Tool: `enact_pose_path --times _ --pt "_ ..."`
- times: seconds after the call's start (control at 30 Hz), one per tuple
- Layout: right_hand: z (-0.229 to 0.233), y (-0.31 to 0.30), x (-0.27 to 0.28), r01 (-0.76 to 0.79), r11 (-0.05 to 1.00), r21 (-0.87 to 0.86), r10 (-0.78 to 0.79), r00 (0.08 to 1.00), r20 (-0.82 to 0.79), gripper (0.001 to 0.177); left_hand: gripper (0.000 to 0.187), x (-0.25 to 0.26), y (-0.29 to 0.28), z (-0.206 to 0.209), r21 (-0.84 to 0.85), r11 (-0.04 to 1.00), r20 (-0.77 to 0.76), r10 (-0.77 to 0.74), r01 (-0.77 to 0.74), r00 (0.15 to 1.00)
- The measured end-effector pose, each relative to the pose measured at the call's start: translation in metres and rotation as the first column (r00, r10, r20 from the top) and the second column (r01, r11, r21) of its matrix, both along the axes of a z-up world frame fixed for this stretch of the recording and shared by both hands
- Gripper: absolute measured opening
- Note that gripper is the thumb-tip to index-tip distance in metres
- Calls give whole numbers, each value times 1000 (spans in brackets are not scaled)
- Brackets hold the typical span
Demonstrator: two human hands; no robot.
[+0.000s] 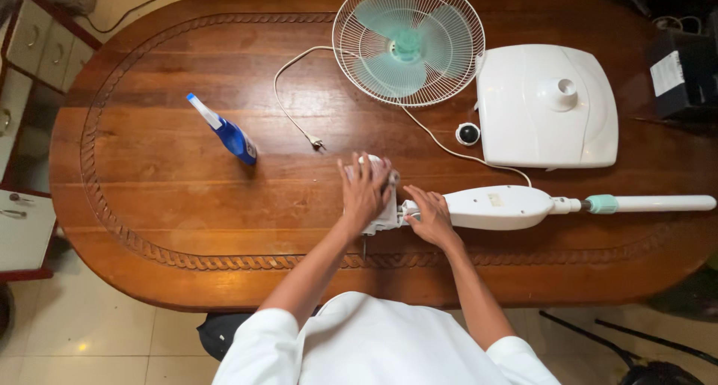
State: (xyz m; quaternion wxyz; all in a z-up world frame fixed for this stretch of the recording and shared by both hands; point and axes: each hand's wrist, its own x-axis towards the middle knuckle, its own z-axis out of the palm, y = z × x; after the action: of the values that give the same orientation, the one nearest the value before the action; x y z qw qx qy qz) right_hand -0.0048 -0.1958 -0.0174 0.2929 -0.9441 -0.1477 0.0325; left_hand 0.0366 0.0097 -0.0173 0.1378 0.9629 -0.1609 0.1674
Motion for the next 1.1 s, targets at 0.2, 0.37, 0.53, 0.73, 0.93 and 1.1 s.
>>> enact_pose_path --times 0.2,0.37,0.53,0.73,0.93,1.1 --pt "-5 -3 -3 18 1000 0 -18 1000 -6 75 55 17 0 -16 -107 985 -145 121 -137 982" --pt "-3 -1 -2 4 1000 -9 -4 1000 -5 67 63 -41 4 0 -160 987 -46 24 -31 999" --pt "-1 0 -4 -4 1000 -8 4 1000 -10 62 59 -80 10 17 -128 976 -36 -180 175 983" --pt "2 -1 -6 -13 1000 -19 12 999 -51 52 50 -8 46 4 -159 976 -300 -190 148 935" --pt "8 4 3 -23 1000 18 23 1000 -11 49 52 6 39 -16 -508 851 -291 -24 -133 956" --pt "7 3 -4 13 1000 20 -13 999 -41 49 44 -49 47 -3 -511 859 -95 -88 27 992"
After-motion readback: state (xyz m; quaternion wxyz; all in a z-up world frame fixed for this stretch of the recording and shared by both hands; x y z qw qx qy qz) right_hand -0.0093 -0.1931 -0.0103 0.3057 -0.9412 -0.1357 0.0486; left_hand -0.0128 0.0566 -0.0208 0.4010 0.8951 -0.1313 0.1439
